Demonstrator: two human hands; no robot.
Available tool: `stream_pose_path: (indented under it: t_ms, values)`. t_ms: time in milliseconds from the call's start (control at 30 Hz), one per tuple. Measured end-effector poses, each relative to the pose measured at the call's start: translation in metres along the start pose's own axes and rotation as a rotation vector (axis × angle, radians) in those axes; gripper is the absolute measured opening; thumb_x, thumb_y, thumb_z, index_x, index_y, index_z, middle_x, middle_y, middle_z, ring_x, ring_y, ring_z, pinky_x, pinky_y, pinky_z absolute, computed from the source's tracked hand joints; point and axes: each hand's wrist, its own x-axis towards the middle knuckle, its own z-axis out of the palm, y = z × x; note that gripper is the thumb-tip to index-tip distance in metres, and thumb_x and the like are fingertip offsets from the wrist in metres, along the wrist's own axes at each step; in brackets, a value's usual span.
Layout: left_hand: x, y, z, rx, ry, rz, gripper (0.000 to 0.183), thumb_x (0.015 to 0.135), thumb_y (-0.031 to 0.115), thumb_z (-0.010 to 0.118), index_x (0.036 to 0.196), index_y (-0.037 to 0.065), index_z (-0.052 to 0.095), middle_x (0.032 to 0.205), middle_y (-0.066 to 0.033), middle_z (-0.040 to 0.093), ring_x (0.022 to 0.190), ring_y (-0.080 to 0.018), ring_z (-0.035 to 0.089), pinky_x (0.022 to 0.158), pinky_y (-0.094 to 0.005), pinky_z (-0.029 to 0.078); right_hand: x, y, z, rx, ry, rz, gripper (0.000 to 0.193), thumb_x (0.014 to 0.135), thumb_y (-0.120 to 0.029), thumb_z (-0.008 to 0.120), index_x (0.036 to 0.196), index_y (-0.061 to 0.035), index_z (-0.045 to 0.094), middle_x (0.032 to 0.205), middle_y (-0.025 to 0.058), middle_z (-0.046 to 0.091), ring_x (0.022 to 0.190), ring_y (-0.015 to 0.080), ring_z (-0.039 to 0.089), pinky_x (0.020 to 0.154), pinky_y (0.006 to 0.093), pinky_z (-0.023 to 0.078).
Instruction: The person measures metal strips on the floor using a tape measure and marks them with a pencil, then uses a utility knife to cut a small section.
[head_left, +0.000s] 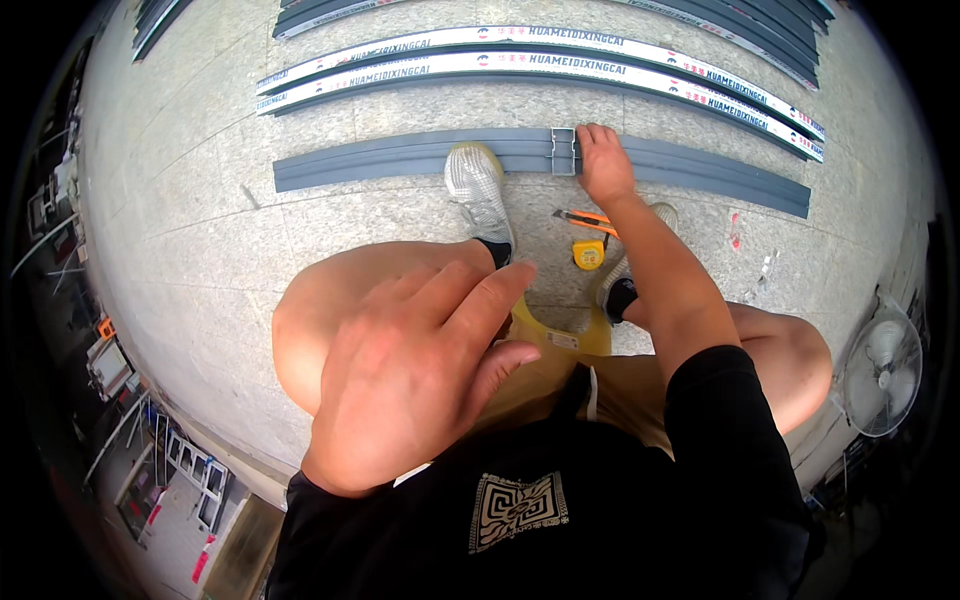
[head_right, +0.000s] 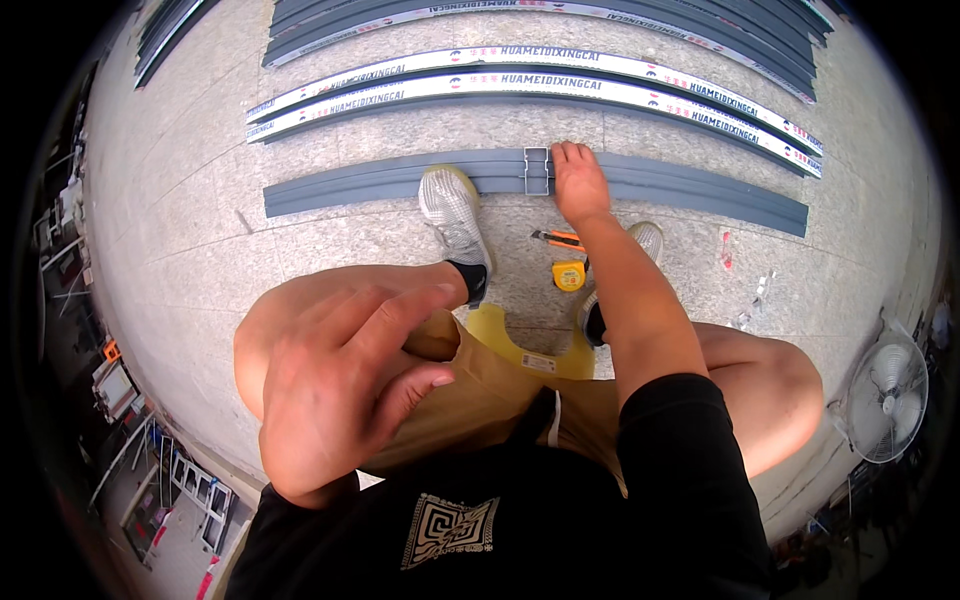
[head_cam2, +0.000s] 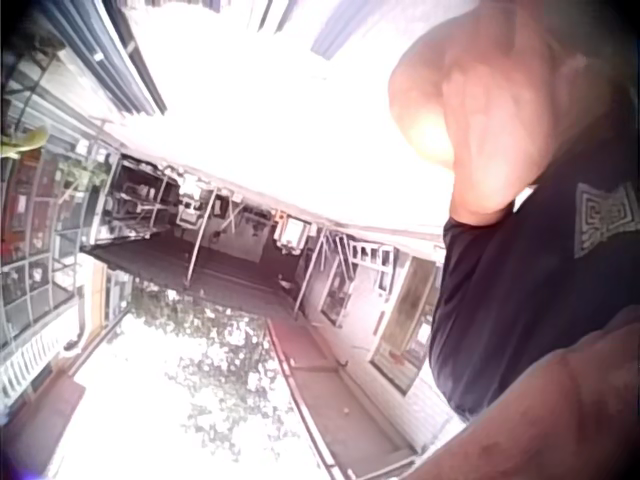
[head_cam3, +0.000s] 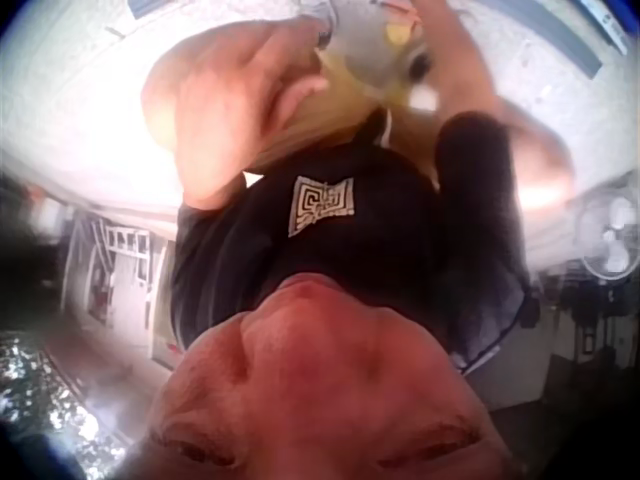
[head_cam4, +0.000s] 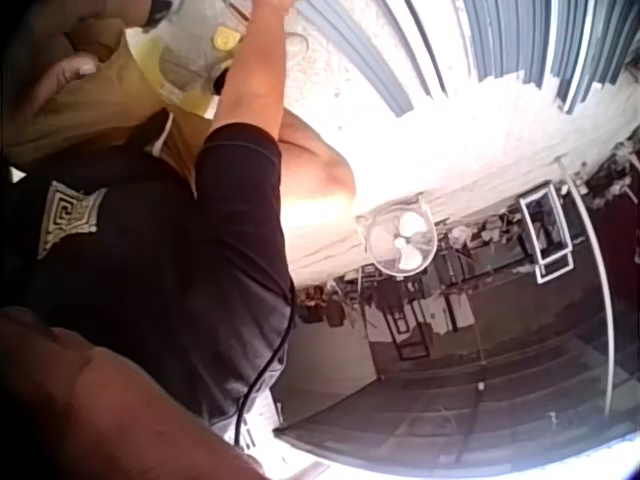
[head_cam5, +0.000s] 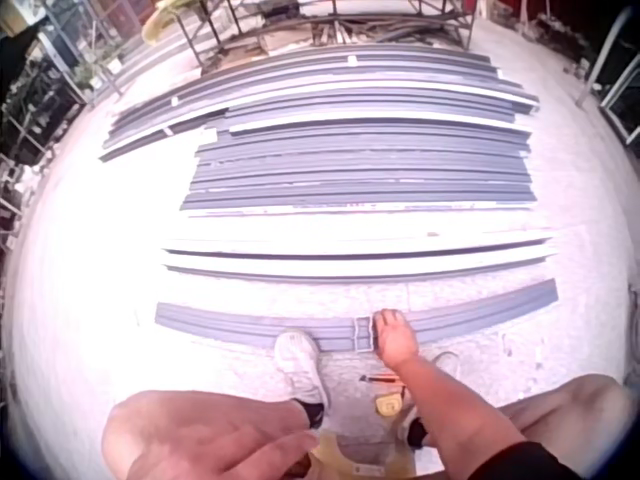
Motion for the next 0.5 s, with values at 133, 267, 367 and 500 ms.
stream_pose_path:
  t_ms: [133, 267, 367, 500]
  values:
    - [-0.002, -0.002, -0.003, 0.029, -0.072, 0.022, 0.053, 0.093, 0.025, 0.086, 0.14, 0.006, 0.071, 0.112, -0.0115, 0.073, 0.102, -0.0337, 0.073, 0.086, -0.0452, 0.058, 0.0, -0.004, 0.012, 0.0, 0.028, 0.015, 0.067, 0.088, 0.004, 0.073, 0.153, -0.0082, 0.061, 0.152, 0.0108, 0.062, 0.147, 0.033, 0.054, 0.128, 0.0391, 0.045]
    - [-0.007, 0.002, 0.0, 0.006, -0.075, 0.032, 0.054, 0.092, 0.024, 0.086, 0.141, 0.007, 0.071, 0.111, -0.0112, 0.073, 0.102, -0.0333, 0.073, 0.086, -0.0452, 0.058, 0.005, -0.003, 0.02, -0.009, 0.032, -0.011, 0.078, 0.083, 0.0, 0.081, 0.156, -0.0086, 0.058, 0.155, 0.0105, 0.061, 0.15, 0.0328, 0.053, 0.129, 0.0394, 0.044]
    - [-0.01, 0.0, 0.003, 0.004, -0.069, 0.028, 0.054, 0.092, 0.023, 0.087, 0.141, 0.006, 0.071, 0.11, -0.0109, 0.073, 0.102, -0.0333, 0.072, 0.086, -0.0453, 0.058, 0.007, 0.0, 0.03, -0.044, 0.004, -0.009, 0.094, 0.074, -0.004, 0.093, 0.16, -0.0092, 0.055, 0.16, 0.0102, 0.058, 0.153, 0.0329, 0.051, 0.131, 0.0397, 0.043]
    - [-0.009, -0.007, 0.01, -0.003, -0.045, 0.048, 0.053, 0.091, 0.023, 0.087, 0.139, 0.006, 0.071, 0.11, -0.0106, 0.073, 0.102, -0.0333, 0.072, 0.086, -0.0454, 0.058, 0.003, 0.01, 0.037, -0.087, 0.051, -0.01, 0.1, 0.077, -0.007, 0.094, 0.166, -0.0091, 0.049, 0.164, 0.0123, 0.056, 0.155, 0.0336, 0.05, 0.132, 0.0419, 0.043]
